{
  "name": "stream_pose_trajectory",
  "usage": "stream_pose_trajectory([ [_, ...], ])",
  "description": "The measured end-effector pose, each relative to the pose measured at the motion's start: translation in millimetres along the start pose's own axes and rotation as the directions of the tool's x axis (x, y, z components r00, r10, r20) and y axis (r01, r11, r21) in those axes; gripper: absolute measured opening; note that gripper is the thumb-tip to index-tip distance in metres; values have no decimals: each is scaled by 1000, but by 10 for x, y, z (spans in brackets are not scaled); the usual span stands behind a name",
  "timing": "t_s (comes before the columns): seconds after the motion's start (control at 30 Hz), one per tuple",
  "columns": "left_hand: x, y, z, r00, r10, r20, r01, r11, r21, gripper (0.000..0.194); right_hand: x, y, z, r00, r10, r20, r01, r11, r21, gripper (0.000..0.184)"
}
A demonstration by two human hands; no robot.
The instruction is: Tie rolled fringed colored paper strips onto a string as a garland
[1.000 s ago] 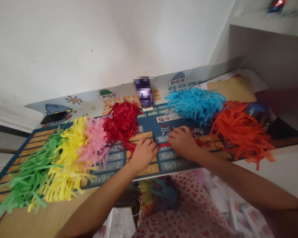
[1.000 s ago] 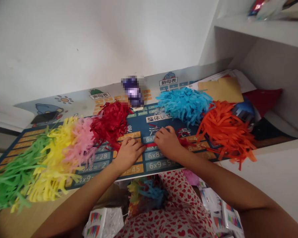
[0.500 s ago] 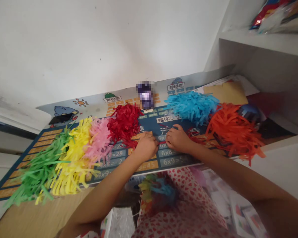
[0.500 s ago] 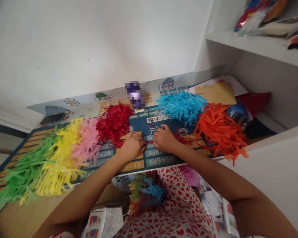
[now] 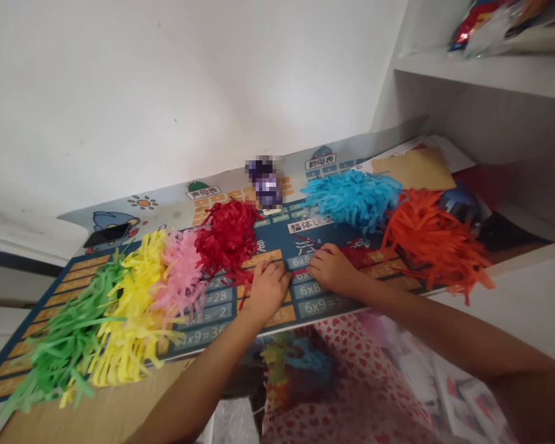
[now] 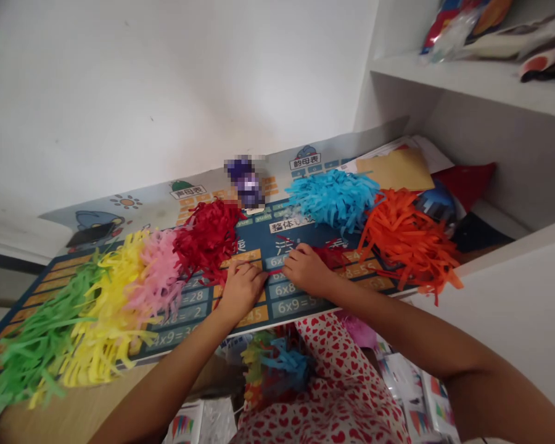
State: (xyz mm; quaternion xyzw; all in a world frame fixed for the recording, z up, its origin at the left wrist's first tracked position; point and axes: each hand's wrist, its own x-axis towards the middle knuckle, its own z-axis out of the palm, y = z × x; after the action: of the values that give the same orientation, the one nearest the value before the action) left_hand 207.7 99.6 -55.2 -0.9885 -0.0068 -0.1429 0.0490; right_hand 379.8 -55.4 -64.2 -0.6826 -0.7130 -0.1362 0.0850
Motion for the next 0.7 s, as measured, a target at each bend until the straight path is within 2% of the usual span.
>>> stream_pose_trajectory([
  [0.13,-57,-65,25,988,-153,-21,146,969,-200,18,-117,197,33,984,172,36,-176,958,225,19],
  [0.23,-63,-111,35,956,-292,38,288,898,-332,17,-106,295,53,947,295,128,-321,848,421,13],
  [0.3,-48,-125,39,931,-356,84,361,852,-379,18,-79,329,48,920,342,189,-391,783,484,12],
  [0.4,-17,-127,42,912,-390,128,408,825,-392,21,-43,346,11,905,358,232,-426,756,497,12],
  [0.53,-2,-122,53,907,-391,157,421,829,-368,21,10,343,-55,895,336,294,-440,778,449,13],
  [0.7,11,-133,65,907,-390,157,420,834,-358,18,108,361,-114,855,332,398,-485,782,390,10],
])
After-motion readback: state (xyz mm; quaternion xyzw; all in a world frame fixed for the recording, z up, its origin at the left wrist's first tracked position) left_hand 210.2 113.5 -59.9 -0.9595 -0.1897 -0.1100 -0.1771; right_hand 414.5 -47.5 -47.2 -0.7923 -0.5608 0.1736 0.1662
